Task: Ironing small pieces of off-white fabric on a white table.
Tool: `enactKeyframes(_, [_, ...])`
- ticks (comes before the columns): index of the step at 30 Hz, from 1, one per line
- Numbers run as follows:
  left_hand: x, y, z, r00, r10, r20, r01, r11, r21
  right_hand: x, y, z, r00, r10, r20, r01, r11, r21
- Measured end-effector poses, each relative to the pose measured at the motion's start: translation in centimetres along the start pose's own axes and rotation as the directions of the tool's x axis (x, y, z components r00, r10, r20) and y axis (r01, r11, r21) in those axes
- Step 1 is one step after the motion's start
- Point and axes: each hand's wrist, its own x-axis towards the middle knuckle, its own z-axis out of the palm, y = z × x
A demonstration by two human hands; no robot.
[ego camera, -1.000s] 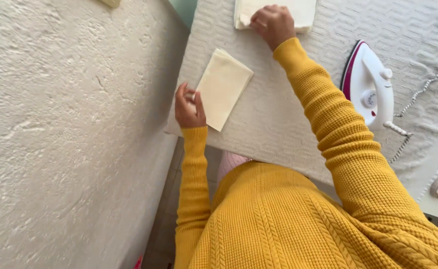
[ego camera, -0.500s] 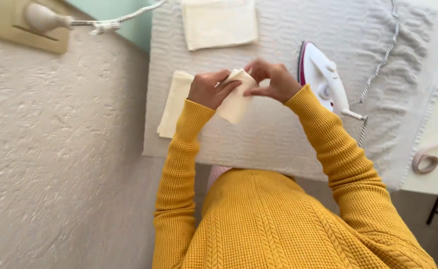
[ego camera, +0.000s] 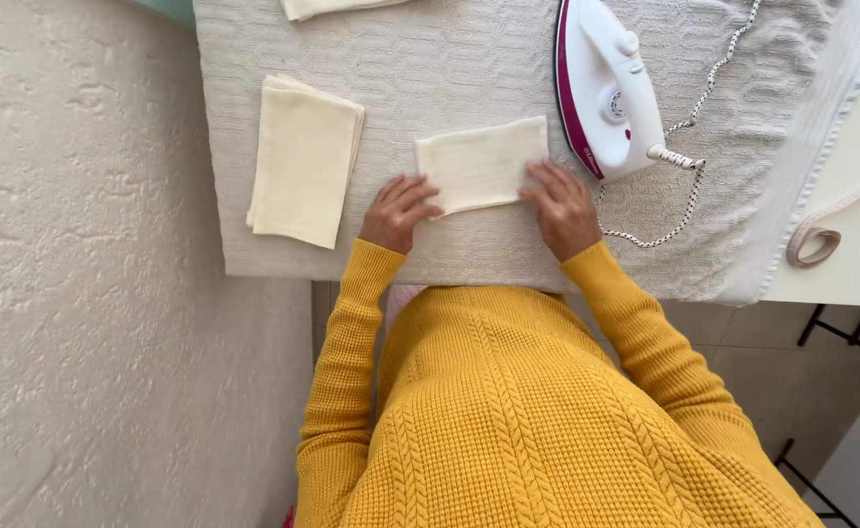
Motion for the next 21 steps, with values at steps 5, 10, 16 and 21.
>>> enactKeyframes(5, [0.1, -2.0, 3.4, 0.937, -0.334, -0.102, 0.333, 0.942, -0.026, 0.4, -1.0, -1.7, 0.988, 0.152, 0.005, -0.150, 0.975, 0.166])
enactKeyframes(10, [3.9, 1.5, 3.2, 0.836, -0.518, -0.181, 0.526, 0.851, -0.007, -0.9, 0.3, 1.7, 0.999, 0.028, 0.035, -0.033, 0.989, 0.144])
enactKeyframes(16, [3.5, 2.2, 4.0, 0.806, -0.557, -0.197, 0.564, 0.825, -0.025, -0.2, -1.9, -0.2, 0.990, 0.140, 0.028, -0.143, 0.977, 0.155])
enactKeyframes(21, [3.8, 2.3, 4.7, 0.722, -0.686, -0.091, 0.670, 0.726, -0.155, 3.0, -3.5, 1.9, 0.994, 0.107, 0.030, -0.111, 0.970, 0.217])
